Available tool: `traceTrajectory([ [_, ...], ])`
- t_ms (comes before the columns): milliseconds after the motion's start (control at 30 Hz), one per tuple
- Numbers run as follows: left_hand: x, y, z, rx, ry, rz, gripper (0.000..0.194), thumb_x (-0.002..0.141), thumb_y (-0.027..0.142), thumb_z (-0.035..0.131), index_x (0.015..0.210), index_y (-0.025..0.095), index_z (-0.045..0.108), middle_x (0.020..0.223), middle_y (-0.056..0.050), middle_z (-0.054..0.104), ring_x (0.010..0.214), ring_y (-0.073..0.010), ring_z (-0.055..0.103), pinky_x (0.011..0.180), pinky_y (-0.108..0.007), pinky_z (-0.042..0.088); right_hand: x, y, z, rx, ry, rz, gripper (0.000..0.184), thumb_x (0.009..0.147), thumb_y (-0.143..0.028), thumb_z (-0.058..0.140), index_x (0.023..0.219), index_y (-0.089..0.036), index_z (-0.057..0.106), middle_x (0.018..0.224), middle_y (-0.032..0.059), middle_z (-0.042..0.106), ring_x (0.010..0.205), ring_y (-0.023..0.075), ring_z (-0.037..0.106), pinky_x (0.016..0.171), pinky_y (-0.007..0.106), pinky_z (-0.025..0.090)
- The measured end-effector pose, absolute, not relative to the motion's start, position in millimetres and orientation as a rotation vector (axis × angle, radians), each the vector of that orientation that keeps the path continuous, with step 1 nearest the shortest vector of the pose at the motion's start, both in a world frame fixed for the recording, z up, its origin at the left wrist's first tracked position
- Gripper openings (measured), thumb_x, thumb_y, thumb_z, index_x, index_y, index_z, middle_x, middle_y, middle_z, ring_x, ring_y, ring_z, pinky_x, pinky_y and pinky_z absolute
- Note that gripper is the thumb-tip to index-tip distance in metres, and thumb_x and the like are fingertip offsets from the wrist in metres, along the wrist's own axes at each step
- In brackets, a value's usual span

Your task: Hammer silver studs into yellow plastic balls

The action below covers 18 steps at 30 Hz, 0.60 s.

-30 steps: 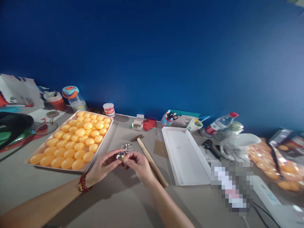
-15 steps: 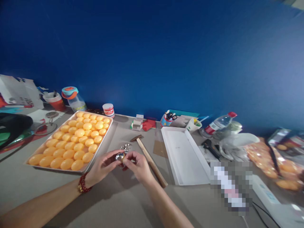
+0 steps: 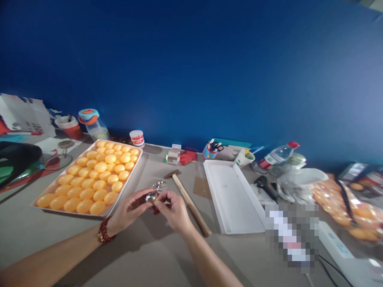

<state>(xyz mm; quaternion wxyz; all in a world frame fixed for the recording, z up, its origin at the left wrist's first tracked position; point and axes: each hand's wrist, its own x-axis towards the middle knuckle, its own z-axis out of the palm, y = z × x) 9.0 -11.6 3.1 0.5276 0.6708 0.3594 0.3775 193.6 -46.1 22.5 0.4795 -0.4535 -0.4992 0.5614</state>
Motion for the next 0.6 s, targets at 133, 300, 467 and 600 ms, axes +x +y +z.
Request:
traceTrajectory([
  [133, 8.6, -11.3, 2.4, 1.605, 0.86, 0.909, 0.04, 0.086, 0.033, 0.064, 0.124, 0.019, 0.064, 0.123, -0.01, 0.069, 0.11, -0.0258, 0.065, 0.091, -0.033, 0.055, 193.4, -46.3, 22.1, -1.123, -1.232, 1.357, 0.026, 0.083, -0.041, 0.069, 0.08, -0.016, 0.06, 0.073, -0.0002, 0.062, 0.064, 0.0138, 0.065, 0.064, 0.027, 0.054],
  [300, 8.9, -11.4, 1.9, 1.591, 0.847, 0.917, 0.041, 0.086, 0.033, 0.065, 0.124, 0.018, 0.064, 0.124, -0.011, 0.069, 0.111, -0.0269, 0.065, 0.092, -0.034, 0.055, 194.0, -46.2, 18.9, -1.139, -1.264, 1.331, 0.024, 0.085, -0.039, 0.067, 0.08, -0.017, 0.059, 0.074, 0.0, 0.063, 0.065, 0.0143, 0.065, 0.064, 0.027, 0.054],
  [467, 8.9, -11.5, -0.3, 1.601, 0.844, 0.921, 0.04, 0.086, 0.033, 0.064, 0.124, 0.018, 0.064, 0.124, -0.01, 0.068, 0.112, -0.0267, 0.064, 0.093, -0.035, 0.055, 194.2, -46.0, 18.3, -1.157, -1.295, 1.302, 0.022, 0.086, -0.038, 0.066, 0.08, -0.017, 0.059, 0.074, 0.0001, 0.063, 0.065, 0.0145, 0.066, 0.063, 0.027, 0.054],
  [600, 9.1, -10.9, -0.9, 1.621, 0.864, 0.905, 0.041, 0.087, 0.033, 0.064, 0.124, 0.018, 0.064, 0.124, -0.011, 0.068, 0.11, -0.0269, 0.065, 0.092, -0.035, 0.055, 194.2, -46.3, 19.4, -1.164, -1.301, 1.299, 0.022, 0.086, -0.037, 0.066, 0.08, -0.017, 0.059, 0.074, 0.0, 0.063, 0.065, 0.0144, 0.066, 0.063, 0.026, 0.054],
])
